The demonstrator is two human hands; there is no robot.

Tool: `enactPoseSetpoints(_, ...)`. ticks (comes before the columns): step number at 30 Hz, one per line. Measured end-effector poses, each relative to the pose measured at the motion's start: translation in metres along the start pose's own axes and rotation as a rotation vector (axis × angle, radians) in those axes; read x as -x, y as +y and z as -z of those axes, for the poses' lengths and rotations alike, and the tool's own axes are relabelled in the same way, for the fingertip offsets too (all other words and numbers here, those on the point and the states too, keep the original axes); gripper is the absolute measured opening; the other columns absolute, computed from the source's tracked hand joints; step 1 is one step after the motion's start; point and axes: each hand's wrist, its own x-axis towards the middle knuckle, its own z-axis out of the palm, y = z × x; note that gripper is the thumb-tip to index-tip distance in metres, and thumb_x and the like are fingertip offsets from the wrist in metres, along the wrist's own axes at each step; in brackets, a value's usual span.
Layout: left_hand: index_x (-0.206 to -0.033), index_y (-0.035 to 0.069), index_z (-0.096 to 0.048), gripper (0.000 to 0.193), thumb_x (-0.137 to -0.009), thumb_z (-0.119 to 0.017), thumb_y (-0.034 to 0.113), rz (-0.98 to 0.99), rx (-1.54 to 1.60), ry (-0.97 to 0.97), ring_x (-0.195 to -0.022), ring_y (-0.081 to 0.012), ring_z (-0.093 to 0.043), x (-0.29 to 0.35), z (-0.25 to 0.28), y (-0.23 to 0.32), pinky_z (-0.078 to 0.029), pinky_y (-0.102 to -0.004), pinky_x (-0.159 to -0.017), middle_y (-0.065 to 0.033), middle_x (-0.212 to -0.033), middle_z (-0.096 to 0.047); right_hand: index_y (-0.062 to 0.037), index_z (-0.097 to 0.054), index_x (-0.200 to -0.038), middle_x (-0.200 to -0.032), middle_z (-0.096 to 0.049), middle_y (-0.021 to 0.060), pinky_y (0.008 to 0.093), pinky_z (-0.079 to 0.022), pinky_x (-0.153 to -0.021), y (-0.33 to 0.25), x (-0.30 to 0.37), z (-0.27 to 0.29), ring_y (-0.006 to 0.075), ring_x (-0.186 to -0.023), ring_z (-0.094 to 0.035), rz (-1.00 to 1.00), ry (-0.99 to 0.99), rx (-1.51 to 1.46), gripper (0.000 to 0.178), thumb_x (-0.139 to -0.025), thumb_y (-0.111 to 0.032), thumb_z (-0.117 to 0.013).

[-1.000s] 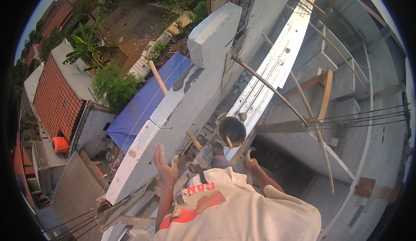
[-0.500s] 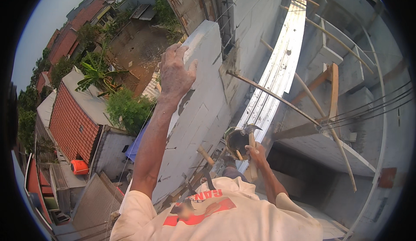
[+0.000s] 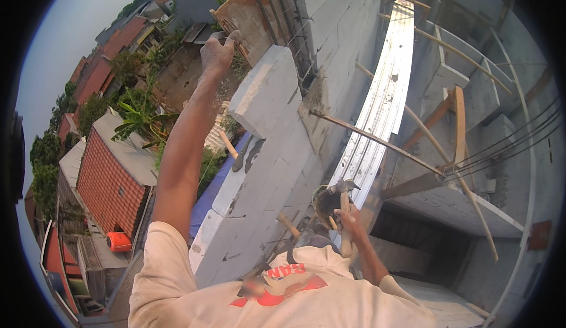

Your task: The person applies mortar to a wall using a trowel, then places white rectangular tiles onto the mortar. They use a hammer to tap the tiles into position and a wooden straightedge to level the surface. The person also uses a measuring tape to check dimensions.

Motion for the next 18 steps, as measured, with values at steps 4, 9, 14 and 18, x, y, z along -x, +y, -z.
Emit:
enactPoseSetpoints(4, -0.104, 0.0, -0.074, 0.056, -0.09, -0.073, 0.054, 0.018, 0.003, 0.025, -0.103, -0.0384, -0.072, -0.021, -0.003, -0.004, -0.055, -0.0485, -0.089, -0.0226, -0.103, -0.076, -0.0005, -0.057, -0.101, -0.073, -0.054, 0.0024, 0.0326, -0.046, -0.047, 0.014, 0.002, 0.008, 0.0134, -0.052, -0.051, -0.017, 0.004, -0.026, 0.034, -0.086, -0.025, -0.076)
enactPoseSetpoints(9, -0.105, 0.002, -0.075, 0.05, -0.092, -0.072, 0.051, 0.013, -0.027, 0.015, -0.104, -0.0391, -0.071, -0.029, -0.002, -0.01, -0.055, -0.0495, -0.09, -0.0232, -0.103, -0.075, -0.0009, -0.056, -0.1, -0.073, -0.055, 0.0029, 0.0313, -0.046, -0.046, 0.006, 0.006, 0.008, 0.0127, -0.051, -0.052, -0.058, 0.009, -0.039, 0.034, -0.087, -0.026, -0.075)
enactPoseSetpoints(14, -0.107, 0.003, -0.075, 0.048, -0.092, -0.072, 0.049, 0.033, -0.103, -0.032, -0.105, -0.0404, -0.07, -0.038, -0.001, -0.011, -0.055, -0.0495, -0.09, -0.0233, -0.104, -0.075, -0.0013, -0.055, -0.101, -0.073, -0.054, 0.0034, 0.0306, -0.046, -0.043, 0.008, 0.004, 0.012, 0.0125, -0.049, -0.053, -0.032, -0.009, -0.037, 0.034, -0.089, -0.026, -0.075)
enactPoseSetpoints(18, -0.106, 0.003, -0.075, 0.047, -0.091, -0.073, 0.048, 0.015, -0.102, 0.0, -0.106, -0.0419, -0.07, -0.039, -0.001, -0.012, -0.054, -0.0497, -0.09, -0.0245, -0.105, -0.075, -0.0012, -0.055, -0.102, -0.073, -0.054, 0.0034, 0.0301, -0.047, -0.046, 0.008, 0.0, 0.013, 0.0125, -0.051, -0.053, -0.055, 0.005, 0.002, 0.036, -0.089, -0.028, -0.075)
